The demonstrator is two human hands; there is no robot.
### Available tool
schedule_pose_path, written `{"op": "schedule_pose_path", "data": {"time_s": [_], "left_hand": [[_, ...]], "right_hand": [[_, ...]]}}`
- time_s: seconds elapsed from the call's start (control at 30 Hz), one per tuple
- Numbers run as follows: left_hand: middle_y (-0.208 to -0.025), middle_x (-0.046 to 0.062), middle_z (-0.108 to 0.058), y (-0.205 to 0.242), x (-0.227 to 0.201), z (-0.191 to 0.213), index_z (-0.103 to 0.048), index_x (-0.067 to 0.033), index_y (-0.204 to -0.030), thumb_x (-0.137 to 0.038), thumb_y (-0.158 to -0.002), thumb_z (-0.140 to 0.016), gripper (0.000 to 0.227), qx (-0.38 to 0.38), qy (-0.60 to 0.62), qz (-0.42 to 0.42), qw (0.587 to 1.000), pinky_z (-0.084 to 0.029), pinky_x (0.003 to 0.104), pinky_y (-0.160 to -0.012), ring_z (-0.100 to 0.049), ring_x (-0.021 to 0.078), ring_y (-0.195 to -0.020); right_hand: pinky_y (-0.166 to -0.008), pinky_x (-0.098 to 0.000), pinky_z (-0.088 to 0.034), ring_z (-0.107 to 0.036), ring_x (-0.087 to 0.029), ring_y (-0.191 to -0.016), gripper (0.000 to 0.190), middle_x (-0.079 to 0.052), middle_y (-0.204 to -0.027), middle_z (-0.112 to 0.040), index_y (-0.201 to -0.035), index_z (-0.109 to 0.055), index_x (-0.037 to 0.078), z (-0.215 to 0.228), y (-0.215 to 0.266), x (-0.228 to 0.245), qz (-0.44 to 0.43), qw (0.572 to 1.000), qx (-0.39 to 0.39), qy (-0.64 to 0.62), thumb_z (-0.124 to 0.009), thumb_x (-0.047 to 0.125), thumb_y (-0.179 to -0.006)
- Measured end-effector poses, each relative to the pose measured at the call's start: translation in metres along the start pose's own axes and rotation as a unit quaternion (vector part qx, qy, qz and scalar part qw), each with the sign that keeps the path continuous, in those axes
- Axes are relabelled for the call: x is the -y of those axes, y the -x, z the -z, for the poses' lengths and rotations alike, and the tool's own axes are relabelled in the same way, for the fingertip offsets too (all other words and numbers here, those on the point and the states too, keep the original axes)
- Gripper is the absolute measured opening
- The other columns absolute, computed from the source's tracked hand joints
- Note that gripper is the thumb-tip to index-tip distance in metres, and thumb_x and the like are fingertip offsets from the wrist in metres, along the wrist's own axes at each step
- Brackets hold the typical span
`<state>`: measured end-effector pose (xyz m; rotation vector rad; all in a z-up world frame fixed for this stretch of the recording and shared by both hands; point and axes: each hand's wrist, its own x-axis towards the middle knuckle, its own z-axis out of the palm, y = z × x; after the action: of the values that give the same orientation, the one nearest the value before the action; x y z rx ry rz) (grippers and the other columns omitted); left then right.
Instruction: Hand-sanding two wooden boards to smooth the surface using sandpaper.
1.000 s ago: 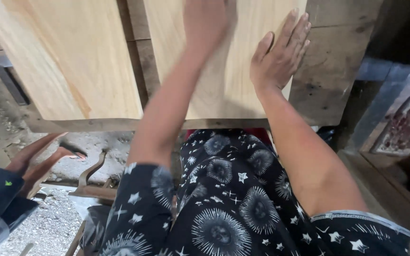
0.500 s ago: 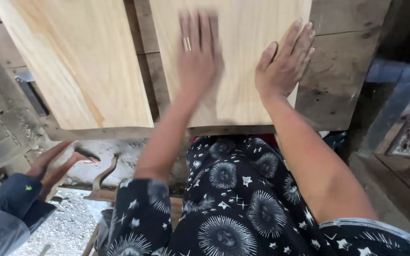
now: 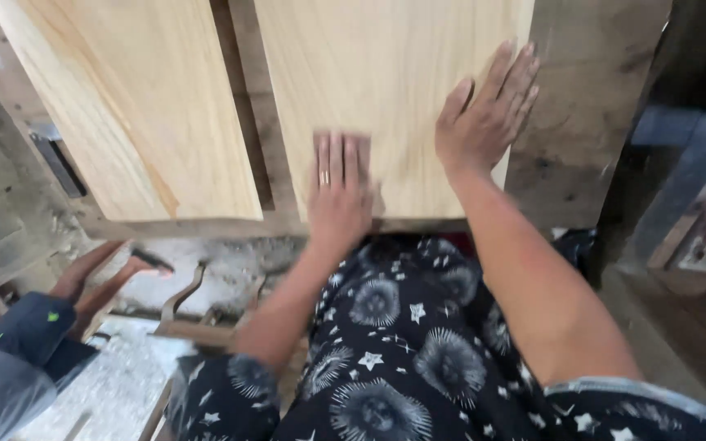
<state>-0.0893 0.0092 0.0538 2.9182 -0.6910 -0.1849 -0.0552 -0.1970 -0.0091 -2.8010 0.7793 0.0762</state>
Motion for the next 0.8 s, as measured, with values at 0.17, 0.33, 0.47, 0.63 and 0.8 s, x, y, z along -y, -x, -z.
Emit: {"op": "schedule_pose_path", "data": {"time_s": [0.17,0.33,0.47,0.63,0.8], "left_hand": [[-0.165,0.026,-0.027,0.003,-0.002,-0.006,-0.031,0.0034,-0.158,-0.054,-0.101,-0.062,0.087,0.101,-0.036,0.097,0.99,-0.025,0.052,-0.128,-0.022,0.0426,-0.155],[-0.166,0.026,-0.022,-0.147,0.059,0.01,-0.02,0.0046,-0.16,-0.056,-0.115,-0.048,0.081,0.096,-0.099,0.108,0.985,-0.015,0.049,-0.13,-0.014,0.042,-0.155],[-0.154,0.02,-0.048,-0.228,0.099,-0.018,-0.039,-0.001,-0.152,-0.066,-0.108,-0.028,0.079,0.001,-0.113,0.122,0.986,-0.023,0.05,-0.123,-0.041,0.0367,-0.145],[-0.161,0.026,-0.033,-0.212,0.097,0.014,-0.029,0.002,-0.158,-0.065,-0.11,-0.037,0.083,0.027,-0.11,0.064,0.992,-0.017,0.055,-0.125,-0.025,0.0441,-0.15],[-0.152,0.028,-0.047,-0.053,0.051,0.046,-0.049,0.0021,-0.15,-0.058,-0.092,-0.072,0.087,-0.071,-0.083,-0.014,0.994,-0.027,0.061,-0.121,-0.033,0.0502,-0.146]], "right_hand": [[-0.134,-0.0504,-0.022,-0.027,-0.034,-0.162,0.058,-0.013,-0.171,-0.024,-0.166,-0.025,0.013,0.002,-0.002,0.002,0.006,1.0,-0.008,-0.01,-0.05,0.03,-0.117],[-0.132,-0.0514,-0.022,-0.025,-0.036,-0.16,0.057,-0.015,-0.171,-0.023,-0.166,-0.024,0.011,0.008,-0.003,0.007,0.014,0.999,-0.007,-0.032,-0.048,0.029,-0.117],[-0.128,-0.0543,-0.026,-0.032,-0.041,-0.155,0.062,-0.02,-0.167,-0.03,-0.163,-0.029,0.009,0.011,-0.003,0.009,0.016,0.999,-0.028,-0.031,-0.057,0.024,-0.11],[-0.128,-0.0535,-0.024,-0.032,-0.039,-0.155,0.061,-0.019,-0.167,-0.032,-0.163,-0.033,0.008,0.001,-0.002,0.005,0.011,0.997,-0.055,-0.048,-0.057,0.024,-0.109],[-0.122,-0.0627,-0.024,-0.024,-0.049,-0.152,0.064,-0.026,-0.164,-0.026,-0.164,-0.031,0.01,0.005,-0.005,0.005,0.042,0.997,-0.017,-0.06,-0.057,0.024,-0.107]]}}
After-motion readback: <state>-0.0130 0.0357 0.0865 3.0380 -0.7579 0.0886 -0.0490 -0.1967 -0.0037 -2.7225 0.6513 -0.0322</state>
